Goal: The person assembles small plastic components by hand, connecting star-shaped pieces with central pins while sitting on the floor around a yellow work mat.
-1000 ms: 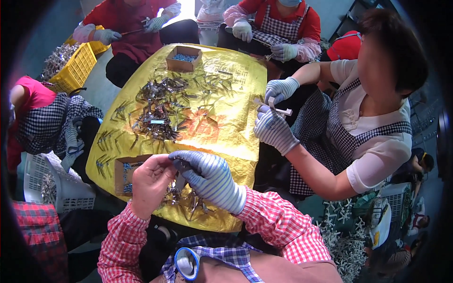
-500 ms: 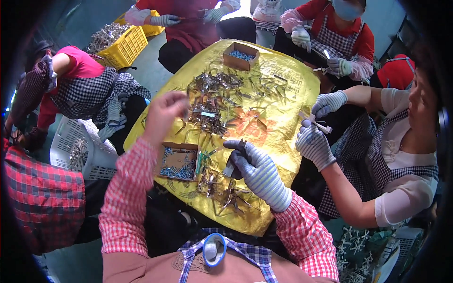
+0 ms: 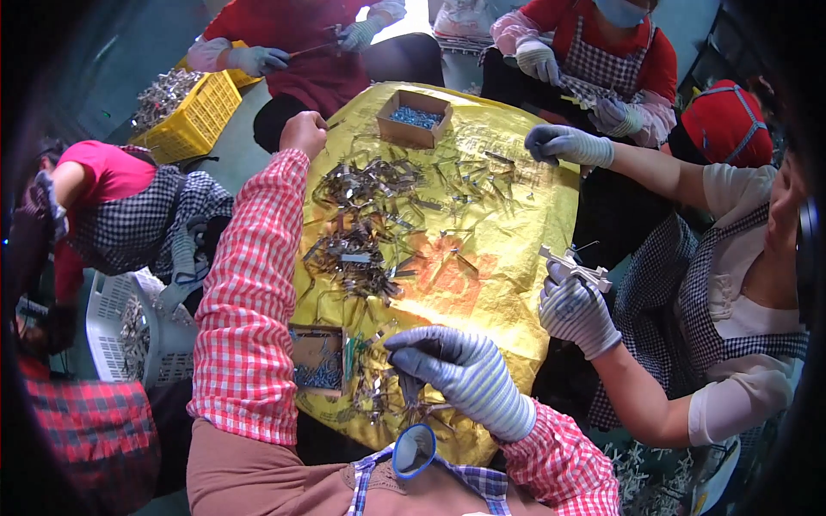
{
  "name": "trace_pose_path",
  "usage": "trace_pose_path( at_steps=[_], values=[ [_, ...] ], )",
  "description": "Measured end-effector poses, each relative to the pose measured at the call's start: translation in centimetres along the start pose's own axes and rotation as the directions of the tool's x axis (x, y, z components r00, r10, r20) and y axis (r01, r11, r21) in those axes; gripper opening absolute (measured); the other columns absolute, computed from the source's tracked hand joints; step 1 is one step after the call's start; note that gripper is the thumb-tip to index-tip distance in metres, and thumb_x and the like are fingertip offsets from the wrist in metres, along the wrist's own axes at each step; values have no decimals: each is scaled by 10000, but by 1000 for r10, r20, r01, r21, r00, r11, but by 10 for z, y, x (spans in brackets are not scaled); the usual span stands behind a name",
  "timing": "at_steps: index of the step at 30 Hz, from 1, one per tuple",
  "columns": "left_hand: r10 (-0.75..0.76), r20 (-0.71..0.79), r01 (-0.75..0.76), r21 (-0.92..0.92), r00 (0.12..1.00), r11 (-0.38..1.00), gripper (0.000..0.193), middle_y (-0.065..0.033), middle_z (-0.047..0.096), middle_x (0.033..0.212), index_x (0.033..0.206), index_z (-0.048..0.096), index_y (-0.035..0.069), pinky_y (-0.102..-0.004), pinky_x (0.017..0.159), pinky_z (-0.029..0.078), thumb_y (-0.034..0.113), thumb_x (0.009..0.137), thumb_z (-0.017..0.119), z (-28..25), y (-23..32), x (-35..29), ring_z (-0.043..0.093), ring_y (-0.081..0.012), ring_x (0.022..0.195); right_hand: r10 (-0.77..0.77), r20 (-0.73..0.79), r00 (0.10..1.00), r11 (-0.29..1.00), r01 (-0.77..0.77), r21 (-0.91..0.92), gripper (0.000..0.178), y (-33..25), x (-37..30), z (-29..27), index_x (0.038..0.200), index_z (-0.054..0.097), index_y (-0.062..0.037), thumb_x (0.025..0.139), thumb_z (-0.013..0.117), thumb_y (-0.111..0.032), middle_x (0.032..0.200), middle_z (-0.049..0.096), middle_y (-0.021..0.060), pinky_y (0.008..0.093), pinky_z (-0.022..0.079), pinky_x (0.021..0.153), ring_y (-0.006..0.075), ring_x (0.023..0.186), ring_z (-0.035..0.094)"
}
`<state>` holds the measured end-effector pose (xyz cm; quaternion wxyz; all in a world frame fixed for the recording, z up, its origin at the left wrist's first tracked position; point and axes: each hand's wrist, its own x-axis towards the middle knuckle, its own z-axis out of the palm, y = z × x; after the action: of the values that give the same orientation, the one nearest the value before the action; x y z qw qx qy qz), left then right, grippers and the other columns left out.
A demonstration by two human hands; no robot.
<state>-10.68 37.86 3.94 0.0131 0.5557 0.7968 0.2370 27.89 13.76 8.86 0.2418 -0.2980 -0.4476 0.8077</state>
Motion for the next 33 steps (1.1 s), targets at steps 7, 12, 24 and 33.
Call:
trace_pose_path(
  at_steps=[7, 12, 24, 33],
  values=[
    [73, -9, -69, 197, 997, 978, 151, -185, 708, 851, 868, 740, 59, -407, 771, 548, 70, 767, 627, 55, -2, 36, 709, -307, 834, 3, -4, 1000, 997, -3, -80, 237, -4, 5, -12, 1151, 680, -19, 950, 655, -141, 880, 649, -29, 203, 487, 724, 30, 791, 569],
    [0, 129, -20, 154, 992, 988, 214, -198, 707, 925, 937, 753, 69, -418, 835, 534, 123, 759, 648, 67, -12, 29, 695, -334, 892, 60, 15, 998, 998, -60, -32, 235, -2, -4, -11, 1158, 659, -9, 957, 641, -130, 892, 628, -46, 203, 474, 743, 19, 821, 537],
    [200, 284, 21, -622, 937, 783, 195, -30, 689, 877, 1032, 693, 1, -232, 668, 518, 154, 915, 661, -92, 28, -168, 637, -89, 735, -105, -25, 994, 994, 105, 8, 263, -1, -8, -15, 1166, 633, 24, 945, 635, -118, 841, 658, 25, 229, 488, 661, 75, 701, 592],
    [58, 420, 48, -236, 906, 971, 161, -154, 701, 842, 928, 713, 11, -345, 707, 542, 117, 811, 681, -104, -15, -350, 695, -250, 761, -74, 15, 997, 997, 75, -36, 231, 23, -3, -7, 1102, 655, 17, 929, 661, -136, 833, 669, 26, 201, 463, 593, 61, 656, 583]
  ],
)
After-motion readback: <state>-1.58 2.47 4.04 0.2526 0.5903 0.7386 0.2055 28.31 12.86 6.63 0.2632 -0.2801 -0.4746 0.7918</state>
